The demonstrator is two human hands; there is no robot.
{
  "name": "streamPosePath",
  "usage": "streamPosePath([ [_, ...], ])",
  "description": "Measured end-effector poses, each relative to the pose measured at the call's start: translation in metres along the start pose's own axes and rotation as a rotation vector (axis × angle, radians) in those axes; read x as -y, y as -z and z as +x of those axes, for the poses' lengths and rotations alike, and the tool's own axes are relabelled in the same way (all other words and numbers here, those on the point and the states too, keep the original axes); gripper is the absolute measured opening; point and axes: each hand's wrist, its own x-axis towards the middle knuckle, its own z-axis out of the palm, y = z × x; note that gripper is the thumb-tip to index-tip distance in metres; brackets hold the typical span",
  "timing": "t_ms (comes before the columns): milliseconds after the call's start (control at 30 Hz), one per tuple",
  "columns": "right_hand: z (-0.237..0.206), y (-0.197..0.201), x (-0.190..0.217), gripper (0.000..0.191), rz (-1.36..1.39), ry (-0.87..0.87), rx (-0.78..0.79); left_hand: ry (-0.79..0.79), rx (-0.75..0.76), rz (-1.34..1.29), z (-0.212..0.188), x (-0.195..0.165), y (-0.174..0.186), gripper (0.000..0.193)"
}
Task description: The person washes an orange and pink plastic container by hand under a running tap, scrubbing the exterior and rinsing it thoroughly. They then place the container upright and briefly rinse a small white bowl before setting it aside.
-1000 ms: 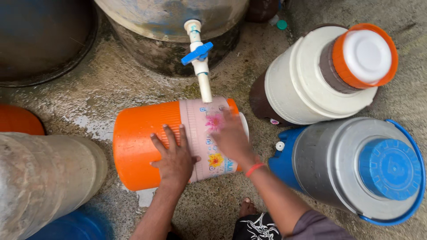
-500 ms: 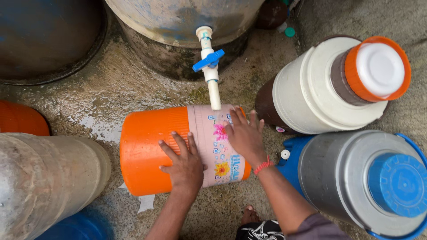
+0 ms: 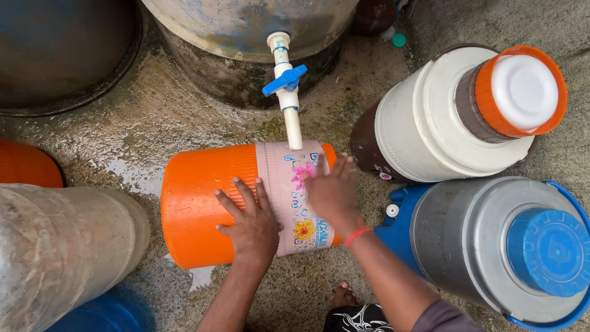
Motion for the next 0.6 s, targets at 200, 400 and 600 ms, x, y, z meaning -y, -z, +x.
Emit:
streamPosePath([
  [200, -0.021, -0.009, 0.035, 0.081, 0.037, 0.586, -0.087, -0.005, -0.050, -0.062, 0.002, 0.007, 0.007, 0.096],
  [400, 0.011, 0.000, -0.068, 0.103, 0.383, 0.147, -0.048, 0.011, 0.016, -0.193, 0.000, 0.015, 0.020, 0.102],
  [600, -0.009, 0.005, -0.048, 0.076, 0.195, -0.124, 0.057, 0.014, -0.205, -0.273, 0.009, 0.012, -0.002, 0.093],
])
